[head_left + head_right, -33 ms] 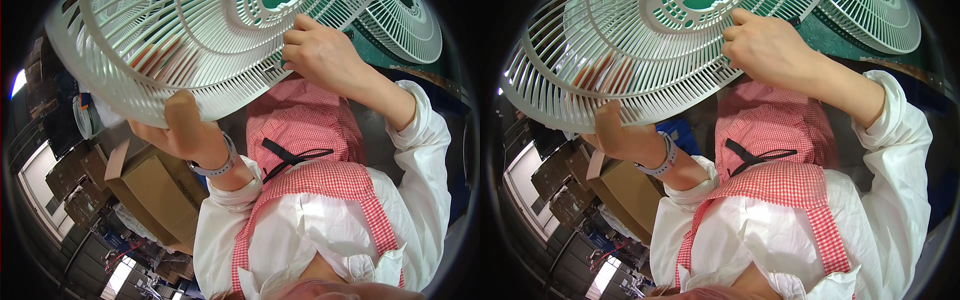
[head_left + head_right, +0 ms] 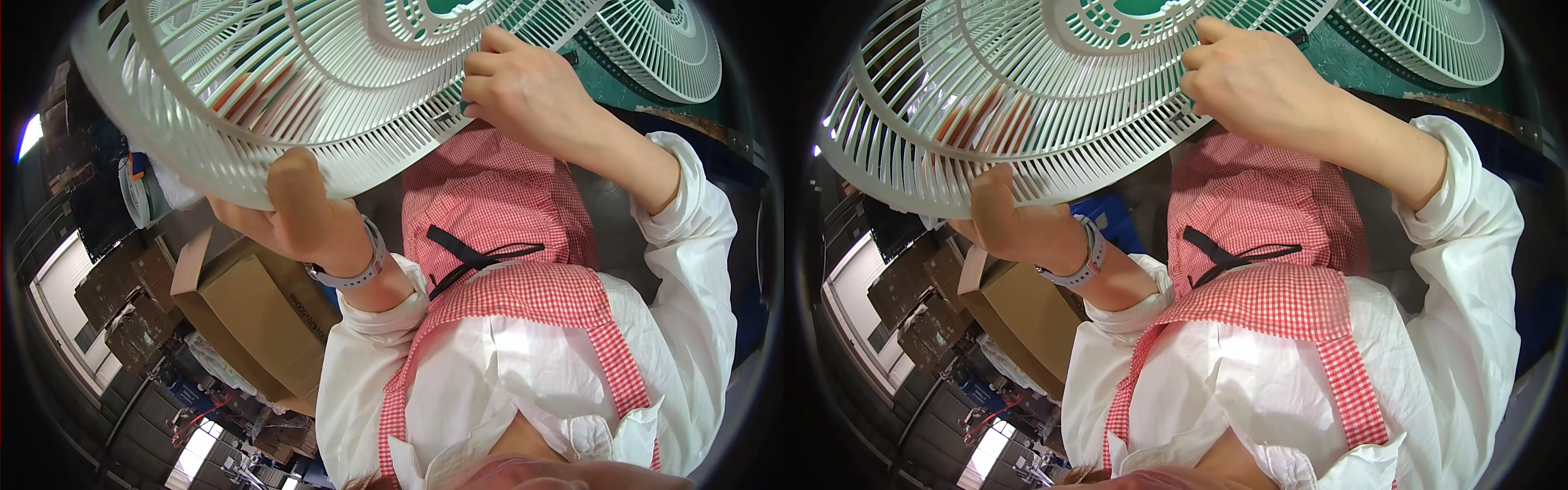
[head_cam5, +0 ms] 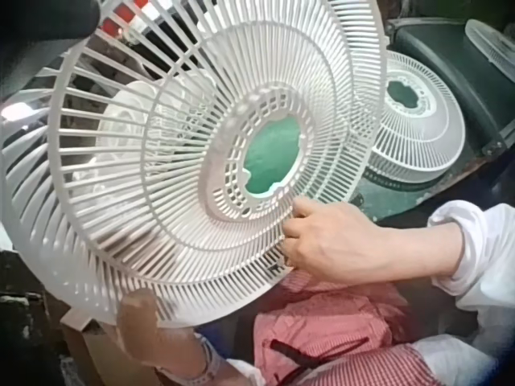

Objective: Assembling, inspecting, and bagging plastic fan guard components on a factory assembly line.

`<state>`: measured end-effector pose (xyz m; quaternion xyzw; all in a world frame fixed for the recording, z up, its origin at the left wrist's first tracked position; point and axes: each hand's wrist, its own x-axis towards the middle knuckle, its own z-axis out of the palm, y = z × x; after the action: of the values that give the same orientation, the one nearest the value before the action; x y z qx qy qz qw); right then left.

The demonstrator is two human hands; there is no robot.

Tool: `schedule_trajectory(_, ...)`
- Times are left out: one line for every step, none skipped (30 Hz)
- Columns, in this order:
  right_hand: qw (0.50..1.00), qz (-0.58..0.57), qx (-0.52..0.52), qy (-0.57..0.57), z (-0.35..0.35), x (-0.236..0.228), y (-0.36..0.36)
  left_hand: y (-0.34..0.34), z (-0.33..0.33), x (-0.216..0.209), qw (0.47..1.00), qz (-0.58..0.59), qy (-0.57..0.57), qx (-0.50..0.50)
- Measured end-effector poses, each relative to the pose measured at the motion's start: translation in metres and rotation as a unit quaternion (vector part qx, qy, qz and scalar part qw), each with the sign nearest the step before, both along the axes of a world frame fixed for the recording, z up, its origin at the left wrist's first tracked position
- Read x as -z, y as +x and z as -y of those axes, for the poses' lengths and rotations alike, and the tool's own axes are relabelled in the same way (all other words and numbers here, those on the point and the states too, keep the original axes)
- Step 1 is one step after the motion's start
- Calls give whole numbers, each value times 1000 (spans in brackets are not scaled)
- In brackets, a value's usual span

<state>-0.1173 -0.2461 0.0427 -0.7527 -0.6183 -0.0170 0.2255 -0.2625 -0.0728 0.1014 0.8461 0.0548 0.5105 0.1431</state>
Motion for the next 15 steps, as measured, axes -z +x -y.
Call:
schedule_trajectory(1000, 0, 0, 0, 0, 0, -2, -3, -4, 1, 995, -28, 97, -1)
schedule_trajectory(1000, -5, -8, 3, 1, 1, -4, -2, -2, -1, 995, -32, 94, -10)
schedule_trajectory(1000, -11, -17, 6, 1, 1, -5, -3, -1, -2, 995, -34, 93, -14)
schedule_trajectory(1000, -11, -17, 6, 0, 0, -6, -3, -1, -3, 995, -36, 91, -18)
schedule_trajectory(1000, -2, -16, 8, 0, 0, -6, -4, -2, -4, 995, -44, 90, -12)
schedule_trajectory(1000, 8, -15, 10, -1, -1, -6, -4, -1, -4, 995, -48, 89, -9)
schedule_trajectory(1000, 8, -15, 10, -2, 0, -5, -5, 0, -5, 995, -52, 88, -7)
schedule_trajectory(1000, 21, -13, 15, -4, 2, -3, -4, 3, -5, 998, -51, 26, -8)
schedule_trajectory(999, 35, -11, 20, -5, 3, -1, -3, 4, -5, 999, -52, -5, -8)
schedule_trajectory(999, 35, -10, 20, -6, 4, 0, -2, 4, -5, 998, -51, -36, -7)
schedule_trajectory(999, 36, -9, 18, -7, 4, 1, -3, 1, -4, 998, -54, 12, -4)
schedule_trajectory(999, 37, -7, 15, -7, 5, 3, -3, -2, -1, 998, -55, 36, -1)
schedule_trajectory(999, 38, -5, 14, -6, 7, 5, -3, -5, 1, 997, -56, 60, 2)
schedule_trajectory(999, 38, -4, 33, -7, 8, 5, -5, -8, 6, 998, -44, 54, -6)
schedule_trajectory(998, 39, -2, 51, -7, 9, 5, -7, -13, 12, 998, -31, 48, -13)
